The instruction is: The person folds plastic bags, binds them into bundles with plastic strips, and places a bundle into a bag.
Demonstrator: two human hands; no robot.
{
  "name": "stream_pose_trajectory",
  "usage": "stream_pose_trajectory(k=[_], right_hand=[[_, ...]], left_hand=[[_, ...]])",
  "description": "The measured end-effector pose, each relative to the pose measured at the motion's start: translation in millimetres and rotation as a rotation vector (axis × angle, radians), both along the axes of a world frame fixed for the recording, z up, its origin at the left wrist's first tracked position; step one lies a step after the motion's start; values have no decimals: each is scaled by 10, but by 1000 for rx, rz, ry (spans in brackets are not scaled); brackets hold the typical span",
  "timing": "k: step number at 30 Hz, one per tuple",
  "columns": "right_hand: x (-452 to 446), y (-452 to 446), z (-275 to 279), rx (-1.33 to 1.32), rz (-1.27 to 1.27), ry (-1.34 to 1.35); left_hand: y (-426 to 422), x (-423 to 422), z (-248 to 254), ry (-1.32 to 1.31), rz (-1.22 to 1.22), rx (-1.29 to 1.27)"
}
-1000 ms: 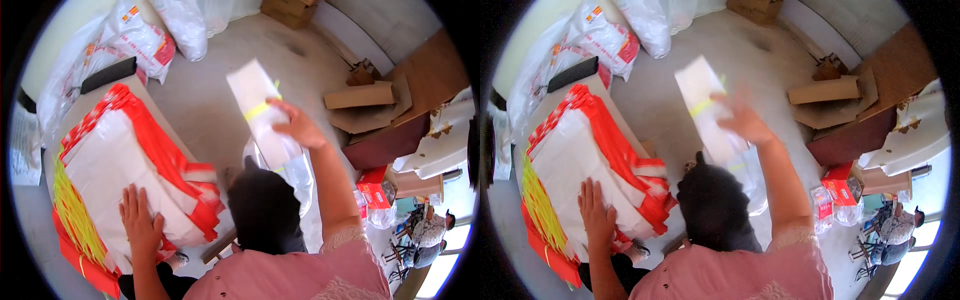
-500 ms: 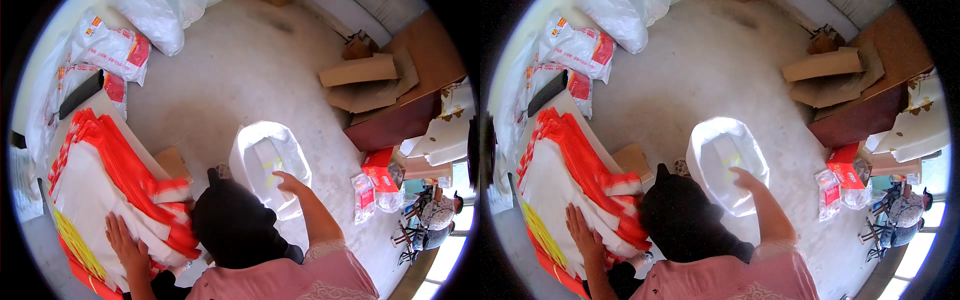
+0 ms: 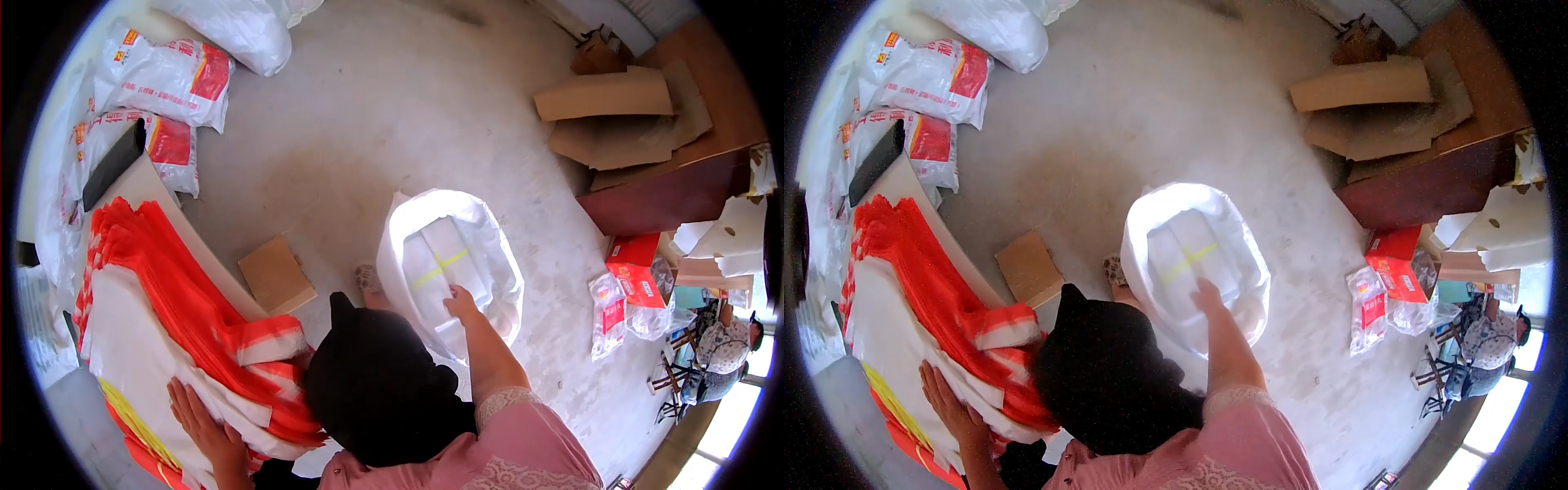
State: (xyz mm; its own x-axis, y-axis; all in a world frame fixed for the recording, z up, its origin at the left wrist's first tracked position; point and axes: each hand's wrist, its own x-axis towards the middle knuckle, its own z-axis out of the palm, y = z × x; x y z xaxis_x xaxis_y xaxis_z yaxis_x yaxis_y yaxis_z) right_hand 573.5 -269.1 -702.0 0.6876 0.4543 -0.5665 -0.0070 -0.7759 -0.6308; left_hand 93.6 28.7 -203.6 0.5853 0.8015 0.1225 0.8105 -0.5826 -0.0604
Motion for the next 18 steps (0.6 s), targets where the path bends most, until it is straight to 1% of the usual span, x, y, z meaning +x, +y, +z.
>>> stream_pose_trajectory(k=[3, 6, 9, 11, 12, 15, 17, 18], right_hand=[[69, 140, -206, 132, 84, 30], [41, 280, 2, 155, -40, 37], [-23, 383, 460, -128, 23, -126], [-82, 473, 815, -274, -7, -93], [-91, 506, 899, -344, -22, -79], [-131, 311, 578, -164, 350, -378], [-82, 275, 423, -302, 763, -359], [-71, 316, 449, -367, 969, -347]], left_hand=[[-1, 59, 17, -8, 1, 11], [-17, 84, 39, -6, -2, 7], [-6, 60, 15, 0, 2, 18], [-7, 65, 26, -10, -12, 16], [0, 75, 26, -17, -19, 19], [11, 81, 29, -32, -28, 11], [-4, 76, 23, -10, -6, 8], [-4, 71, 18, 2, 6, 9]])
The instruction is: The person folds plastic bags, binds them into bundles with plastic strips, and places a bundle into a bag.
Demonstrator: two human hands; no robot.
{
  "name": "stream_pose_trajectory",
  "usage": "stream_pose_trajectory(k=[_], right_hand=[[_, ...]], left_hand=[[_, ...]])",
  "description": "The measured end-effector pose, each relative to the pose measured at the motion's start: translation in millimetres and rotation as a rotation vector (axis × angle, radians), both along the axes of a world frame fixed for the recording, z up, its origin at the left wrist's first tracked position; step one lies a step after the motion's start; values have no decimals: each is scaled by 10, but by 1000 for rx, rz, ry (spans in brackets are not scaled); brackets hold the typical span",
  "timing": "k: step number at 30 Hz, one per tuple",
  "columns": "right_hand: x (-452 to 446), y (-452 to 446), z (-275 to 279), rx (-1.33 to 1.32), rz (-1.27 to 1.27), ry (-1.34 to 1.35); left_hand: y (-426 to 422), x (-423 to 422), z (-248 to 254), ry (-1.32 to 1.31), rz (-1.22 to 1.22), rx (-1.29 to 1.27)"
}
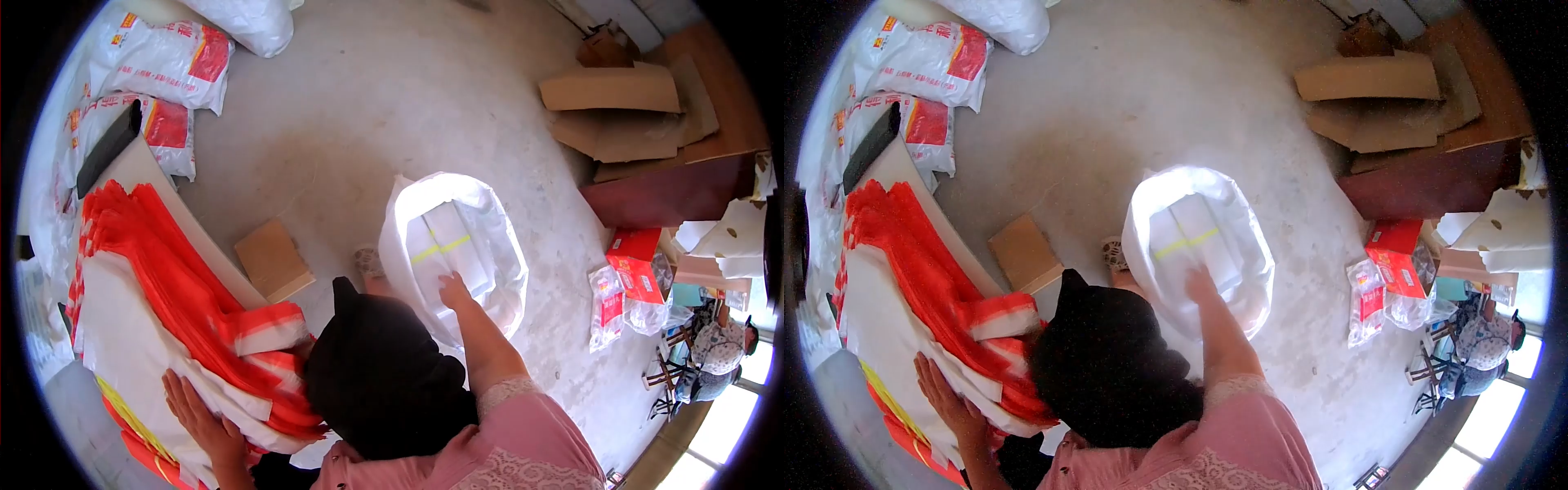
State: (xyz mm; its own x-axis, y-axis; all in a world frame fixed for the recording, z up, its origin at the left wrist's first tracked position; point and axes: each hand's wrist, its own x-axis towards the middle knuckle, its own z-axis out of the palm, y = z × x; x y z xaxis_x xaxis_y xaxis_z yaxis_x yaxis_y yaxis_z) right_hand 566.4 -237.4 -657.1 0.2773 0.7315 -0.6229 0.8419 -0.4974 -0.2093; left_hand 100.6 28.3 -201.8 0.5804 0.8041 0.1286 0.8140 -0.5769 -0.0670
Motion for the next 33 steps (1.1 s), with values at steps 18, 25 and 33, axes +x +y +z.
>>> stream_pose_trajectory(k=[18, 25, 33], right_hand=[[20, -271, -398, 145, -592, 247], [4, -192, 33, 143, -549, 165], [127, -90, -19, 552, -348, 172]], left_hand=[[11, -23, -30, -29, 4, 0], [9, -1, -6, -38, -11, -21], [-25, 33, 178, -68, 30, -176]])
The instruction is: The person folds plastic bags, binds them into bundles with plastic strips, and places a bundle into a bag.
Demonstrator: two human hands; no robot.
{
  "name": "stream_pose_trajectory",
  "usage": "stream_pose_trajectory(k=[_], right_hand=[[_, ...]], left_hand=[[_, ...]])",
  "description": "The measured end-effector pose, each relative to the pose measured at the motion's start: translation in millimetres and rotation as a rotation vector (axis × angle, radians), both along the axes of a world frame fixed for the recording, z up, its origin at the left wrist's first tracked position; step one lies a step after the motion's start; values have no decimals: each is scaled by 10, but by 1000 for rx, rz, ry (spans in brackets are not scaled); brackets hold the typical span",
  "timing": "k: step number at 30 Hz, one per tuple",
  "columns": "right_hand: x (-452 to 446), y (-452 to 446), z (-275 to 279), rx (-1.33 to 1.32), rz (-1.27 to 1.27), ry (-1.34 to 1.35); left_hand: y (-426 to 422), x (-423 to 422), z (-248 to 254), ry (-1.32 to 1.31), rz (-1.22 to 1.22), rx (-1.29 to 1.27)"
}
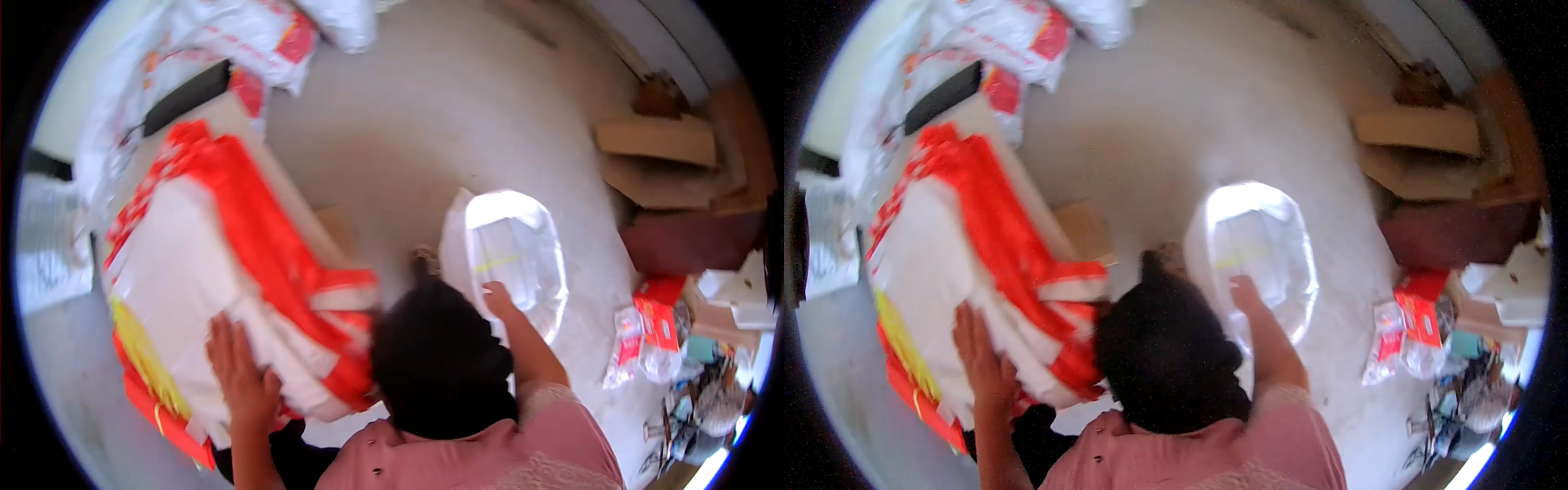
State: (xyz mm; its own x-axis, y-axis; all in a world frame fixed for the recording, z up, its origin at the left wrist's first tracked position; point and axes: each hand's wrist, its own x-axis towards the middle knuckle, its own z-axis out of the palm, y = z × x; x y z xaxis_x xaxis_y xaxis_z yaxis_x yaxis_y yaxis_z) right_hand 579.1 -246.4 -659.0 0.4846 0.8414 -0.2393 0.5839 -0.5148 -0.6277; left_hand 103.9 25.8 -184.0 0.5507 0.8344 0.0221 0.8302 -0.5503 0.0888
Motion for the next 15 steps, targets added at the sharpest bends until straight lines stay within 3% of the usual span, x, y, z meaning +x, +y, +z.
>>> stream_pose_trajectory(k=[2, 6, 7, 10, 11, 12, 15], right_hand=[[136, 149, 215, 180, 119, -34], [492, 644, 748, 135, 52, -71], [563, 780, 903, 175, -29, 39], [536, 1300, 2009, 100, -121, 51], [323, 1684, 2795, 244, -201, 296], [259, 1868, 3071, 328, -167, 309], [-182, 2335, 4030, 461, 3, 357]], left_hand=[[-19, 63, 181, -19, 51, -113], [-136, 85, 706, 106, 27, -213], [-180, 27, 827, 60, 12, -234], [-134, -298, 1030, -181, 93, -169], [-141, -517, 1074, -293, 156, -122], [-100, -618, 1014, -378, 236, 41], [71, -1108, 683, -560, 298, 83]])
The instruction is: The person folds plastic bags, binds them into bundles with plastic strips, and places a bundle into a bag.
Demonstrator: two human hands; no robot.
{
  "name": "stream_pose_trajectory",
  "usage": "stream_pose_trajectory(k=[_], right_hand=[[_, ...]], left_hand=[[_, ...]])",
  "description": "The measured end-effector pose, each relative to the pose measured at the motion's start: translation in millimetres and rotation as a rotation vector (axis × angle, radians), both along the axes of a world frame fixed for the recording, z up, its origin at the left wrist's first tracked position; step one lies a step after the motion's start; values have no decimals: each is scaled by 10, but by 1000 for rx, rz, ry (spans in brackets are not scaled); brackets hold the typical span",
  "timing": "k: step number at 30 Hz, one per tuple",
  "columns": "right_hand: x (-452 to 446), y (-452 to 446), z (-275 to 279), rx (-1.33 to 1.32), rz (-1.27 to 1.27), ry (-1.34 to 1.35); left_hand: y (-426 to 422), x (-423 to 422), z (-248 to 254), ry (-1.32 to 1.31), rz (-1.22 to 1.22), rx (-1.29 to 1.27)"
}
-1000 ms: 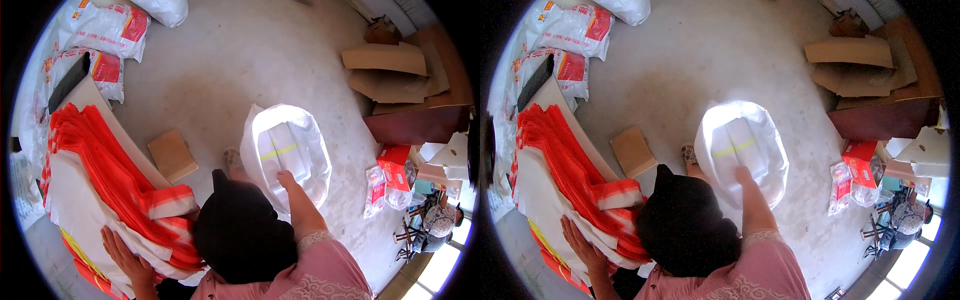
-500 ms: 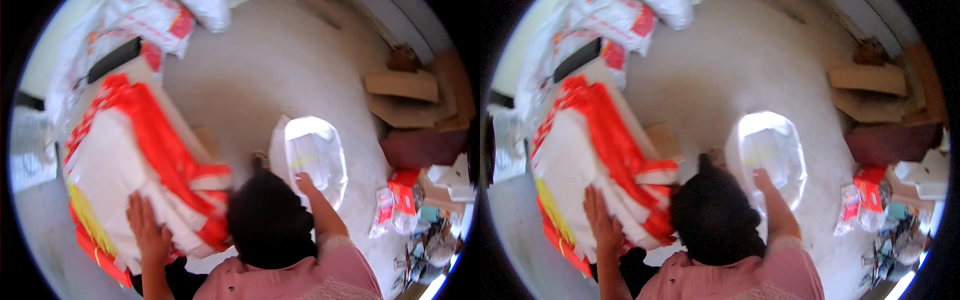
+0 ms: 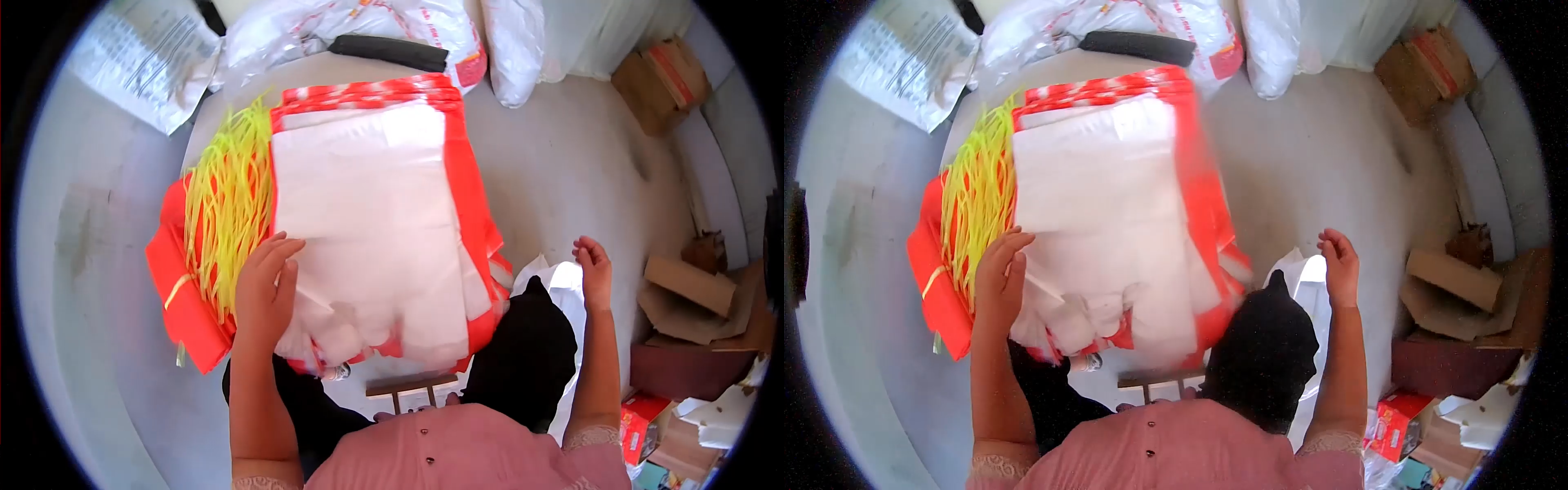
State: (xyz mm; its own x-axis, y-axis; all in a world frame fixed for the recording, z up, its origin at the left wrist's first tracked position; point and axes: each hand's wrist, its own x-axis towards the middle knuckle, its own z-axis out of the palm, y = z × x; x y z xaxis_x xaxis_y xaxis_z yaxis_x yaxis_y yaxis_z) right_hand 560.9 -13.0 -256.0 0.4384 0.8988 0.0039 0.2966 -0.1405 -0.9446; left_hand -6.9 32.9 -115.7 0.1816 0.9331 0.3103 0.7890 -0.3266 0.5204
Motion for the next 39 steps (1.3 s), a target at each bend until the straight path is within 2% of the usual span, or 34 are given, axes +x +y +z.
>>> stream_pose_trajectory(k=[2, 5, 7, 8, 10, 11, 13, 16, 22, 28, 31, 34, 37, 38, 39], right_hand=[[-507, 194, 588, 92, 135, 25], [-1354, 377, 1173, 102, 427, -26], [-1974, 396, 1451, 40, 664, -67], [-2265, 392, 1496, 51, 765, -263], [-2784, 378, 1519, 55, 968, -325], [-2977, 396, 1414, 206, 1056, -467], [-3321, 417, 1247, 313, 1079, -634], [-3620, 523, 1026, 438, 1031, -815], [-3850, 471, 903, 518, 1044, -835], [-3862, 496, 914, 893, 1120, -834], [-3841, 534, 923, 903, 1158, -592], [-3752, 563, 808, 639, 952, -193], [-3649, 619, 904, -454, 593, 319], [-3661, 604, 887, -361, 537, 506], [-3658, 598, 912, -321, 545, 524]], left_hand=[[24, -253, -280, -154, 24, -19], [68, -342, -129, 5, -153, -15], [45, -380, -118, -20, -150, -29], [31, -406, -148, -29, -148, -38], [-18, -451, -175, -98, -143, -93], [-26, -495, -187, -132, -151, -123], [-40, -581, -212, -203, -167, -183], [-61, -628, -185, -159, -154, -220], [-37, -668, -206, -168, -147, -241], [6, -620, -205, -126, -122, -233], [43, -609, -259, -138, -138, -170], [57, -596, -253, -165, -148, -149], [65, -528, -185, -180, -135, -145], [74, -499, -185, -160, -133, -147], [82, -467, -185, -139, -129, -149]])
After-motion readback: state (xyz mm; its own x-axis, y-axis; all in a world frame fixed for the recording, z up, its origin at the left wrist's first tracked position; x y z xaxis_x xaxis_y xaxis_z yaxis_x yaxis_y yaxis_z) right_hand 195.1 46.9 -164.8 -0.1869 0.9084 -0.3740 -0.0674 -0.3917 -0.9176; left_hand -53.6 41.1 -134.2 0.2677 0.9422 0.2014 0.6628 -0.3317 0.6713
